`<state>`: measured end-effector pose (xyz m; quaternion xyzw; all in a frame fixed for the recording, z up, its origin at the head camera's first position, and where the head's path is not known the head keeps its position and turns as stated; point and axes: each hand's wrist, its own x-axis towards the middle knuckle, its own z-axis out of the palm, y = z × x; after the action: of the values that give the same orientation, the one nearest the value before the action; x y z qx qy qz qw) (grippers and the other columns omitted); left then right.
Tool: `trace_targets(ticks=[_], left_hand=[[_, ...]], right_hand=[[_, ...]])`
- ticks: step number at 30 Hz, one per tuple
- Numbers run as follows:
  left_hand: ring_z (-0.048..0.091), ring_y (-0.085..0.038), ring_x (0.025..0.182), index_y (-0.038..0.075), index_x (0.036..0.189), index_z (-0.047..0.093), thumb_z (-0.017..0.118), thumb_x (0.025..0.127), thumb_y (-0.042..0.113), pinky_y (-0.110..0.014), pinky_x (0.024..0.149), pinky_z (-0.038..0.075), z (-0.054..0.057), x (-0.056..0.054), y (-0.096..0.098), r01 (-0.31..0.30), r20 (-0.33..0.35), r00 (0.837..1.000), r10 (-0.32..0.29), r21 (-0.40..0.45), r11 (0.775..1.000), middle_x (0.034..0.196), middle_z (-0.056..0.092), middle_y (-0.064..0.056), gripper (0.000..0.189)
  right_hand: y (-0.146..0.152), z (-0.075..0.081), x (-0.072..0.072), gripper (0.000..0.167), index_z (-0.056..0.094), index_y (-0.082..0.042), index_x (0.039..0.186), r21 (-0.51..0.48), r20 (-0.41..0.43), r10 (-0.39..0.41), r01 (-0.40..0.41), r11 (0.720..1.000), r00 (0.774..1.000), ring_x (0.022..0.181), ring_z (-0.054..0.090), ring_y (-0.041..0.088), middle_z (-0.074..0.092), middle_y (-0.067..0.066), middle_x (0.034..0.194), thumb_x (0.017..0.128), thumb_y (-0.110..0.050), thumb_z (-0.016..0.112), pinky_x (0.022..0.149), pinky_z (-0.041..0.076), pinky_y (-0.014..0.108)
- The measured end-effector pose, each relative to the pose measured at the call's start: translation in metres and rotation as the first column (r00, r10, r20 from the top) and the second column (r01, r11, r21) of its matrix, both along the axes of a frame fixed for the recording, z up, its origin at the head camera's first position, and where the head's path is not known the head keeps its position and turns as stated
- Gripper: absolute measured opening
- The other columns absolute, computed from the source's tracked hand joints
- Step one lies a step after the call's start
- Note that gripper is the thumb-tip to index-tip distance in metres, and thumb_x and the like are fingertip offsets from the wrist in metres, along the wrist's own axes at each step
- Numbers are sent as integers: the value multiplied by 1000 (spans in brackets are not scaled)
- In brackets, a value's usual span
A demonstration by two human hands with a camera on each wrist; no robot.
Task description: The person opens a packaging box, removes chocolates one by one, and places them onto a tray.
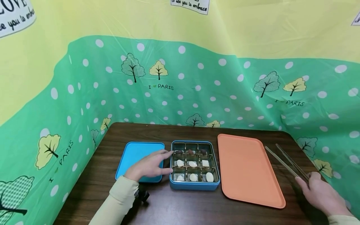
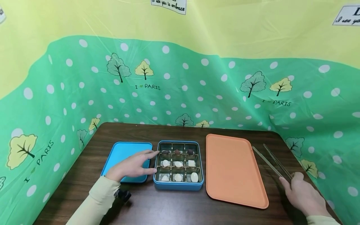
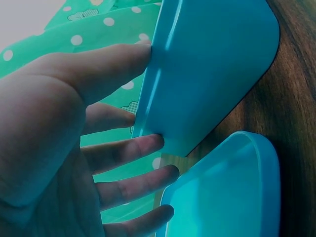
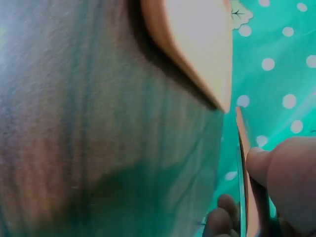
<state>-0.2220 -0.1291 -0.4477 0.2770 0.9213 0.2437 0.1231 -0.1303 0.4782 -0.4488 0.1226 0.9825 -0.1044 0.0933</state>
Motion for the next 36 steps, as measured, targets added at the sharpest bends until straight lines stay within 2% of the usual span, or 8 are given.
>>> trace_targets(ticks=[4,8,10,15,22,29,33,36], left_hand=[[48,-37,144,15,162,43,72,99,46,-55,112,46,0,0,0,-6,3,1000,6,2,1000,160,46,-14,76],[47,-37,145,15,162,44,73,99,46,-56,112,46,-1,1,1,-9,5,1000,9,2,1000,160,47,-14,76],[47,-37,145,15,162,44,73,99,46,-56,112,45,-1,1,0,-11,5,1000,11,2,1000,160,47,-14,76],[47,-37,145,15,162,44,73,99,46,-57,113,45,-2,2,-1,-13,6,1000,13,11,1000,160,47,-14,76],[45,-37,147,19,163,43,71,99,49,-57,114,43,-3,1,-2,-19,11,1000,19,21,1000,161,46,-13,76],[43,-38,149,18,163,42,71,99,49,-58,116,41,-4,2,-3,-26,24,999,26,31,999,162,45,-15,77],[42,-37,150,20,163,42,71,99,50,-58,117,40,-3,3,-3,-36,22,999,35,22,999,163,44,-15,76],[41,-36,150,21,163,42,70,99,50,-58,118,40,-2,3,-2,-42,25,999,42,17,999,163,45,-14,76]], right_hand=[[-15,14,-2,65,32,13,114,30,-138,63,-60,998,988,59,53,26,52,11,72,112,-52,35,53,41,41],[-40,30,-6,57,36,9,126,58,-273,166,-156,986,948,54,51,20,55,5,68,112,-46,45,48,37,38],[-55,35,-8,49,40,3,127,79,-356,233,-219,972,905,51,47,16,52,0,65,111,-41,53,46,34,35],[-97,51,-20,32,53,-14,122,174,-507,391,-353,919,768,49,39,5,44,-9,61,104,-37,68,43,27,30],[-152,71,-47,28,59,-18,119,183,-540,529,-522,833,655,53,37,-3,51,-15,75,100,-33,74,45,30,25],[-193,78,-79,26,70,-20,117,145,-503,624,-653,743,598,58,43,-2,54,-18,77,100,-39,74,53,37,24],[-207,80,-94,34,71,-19,127,109,-457,667,-707,699,589,56,44,-2,56,-16,75,101,-41,71,52,39,24],[-214,82,-102,38,71,-17,130,79,-438,683,-732,676,584,60,52,-2,69,-12,85,101,-42,71,54,45,25]])
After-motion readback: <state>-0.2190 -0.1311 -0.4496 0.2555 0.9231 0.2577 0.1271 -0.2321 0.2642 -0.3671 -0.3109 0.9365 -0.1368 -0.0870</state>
